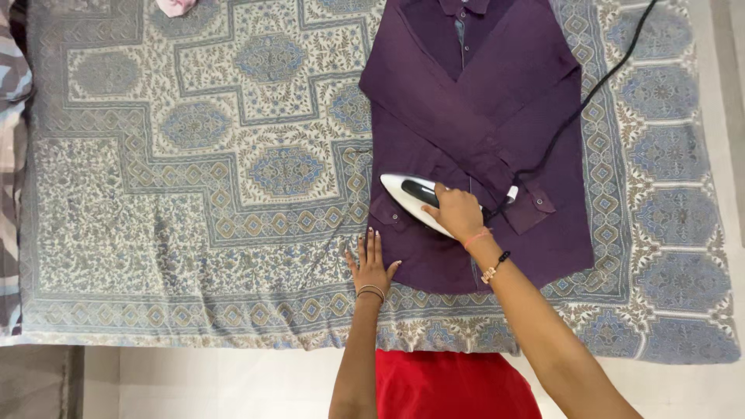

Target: The person irons a purple long-sleeved shirt laid out on a patterned bedsheet. They use a white and black electric iron to smooth the sleeves, collar, and body of the shirt, frequently adjusting the fabric with their hands to ensure even coverage. The shirt is folded in half lengthwise before the final ironing passes.

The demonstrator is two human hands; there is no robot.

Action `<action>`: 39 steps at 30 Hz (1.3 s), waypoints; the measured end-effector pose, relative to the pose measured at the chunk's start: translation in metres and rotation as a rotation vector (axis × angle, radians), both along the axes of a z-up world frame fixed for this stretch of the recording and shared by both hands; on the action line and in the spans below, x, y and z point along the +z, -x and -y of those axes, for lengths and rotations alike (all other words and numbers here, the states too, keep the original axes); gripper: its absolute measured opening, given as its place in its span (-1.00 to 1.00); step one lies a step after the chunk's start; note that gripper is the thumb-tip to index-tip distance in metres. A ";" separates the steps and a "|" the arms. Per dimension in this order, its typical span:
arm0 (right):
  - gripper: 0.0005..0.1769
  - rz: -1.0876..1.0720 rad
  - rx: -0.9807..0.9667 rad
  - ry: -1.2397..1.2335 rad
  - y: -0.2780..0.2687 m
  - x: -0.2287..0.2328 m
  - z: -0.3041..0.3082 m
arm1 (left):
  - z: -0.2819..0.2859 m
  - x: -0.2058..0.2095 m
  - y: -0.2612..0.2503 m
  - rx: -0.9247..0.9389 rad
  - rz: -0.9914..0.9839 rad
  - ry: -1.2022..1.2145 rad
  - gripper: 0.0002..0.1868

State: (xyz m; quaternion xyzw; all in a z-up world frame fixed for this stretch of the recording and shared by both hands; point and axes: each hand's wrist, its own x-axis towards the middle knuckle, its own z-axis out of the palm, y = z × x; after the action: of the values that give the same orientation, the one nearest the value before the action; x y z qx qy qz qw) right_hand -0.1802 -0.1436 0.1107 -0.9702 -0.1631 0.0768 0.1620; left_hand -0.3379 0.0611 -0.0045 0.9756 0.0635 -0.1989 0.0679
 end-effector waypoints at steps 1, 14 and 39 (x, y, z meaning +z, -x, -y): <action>-0.42 -0.001 0.013 -0.018 0.006 0.001 0.002 | -0.001 0.003 -0.002 0.043 -0.040 0.020 0.04; -0.48 -0.125 0.295 0.044 0.106 0.011 0.012 | -0.004 0.028 0.075 -0.064 -0.181 0.030 -0.16; -0.74 -0.050 -0.549 -0.793 0.161 0.025 0.247 | 0.312 0.125 -0.006 0.001 0.093 0.951 -0.57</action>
State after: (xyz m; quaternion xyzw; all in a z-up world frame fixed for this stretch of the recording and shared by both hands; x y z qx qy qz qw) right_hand -0.3408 -0.3909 0.1357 -0.8387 0.0861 -0.0136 0.5376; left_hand -0.3318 -0.2504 0.1206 0.8440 -0.0372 -0.1622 0.5099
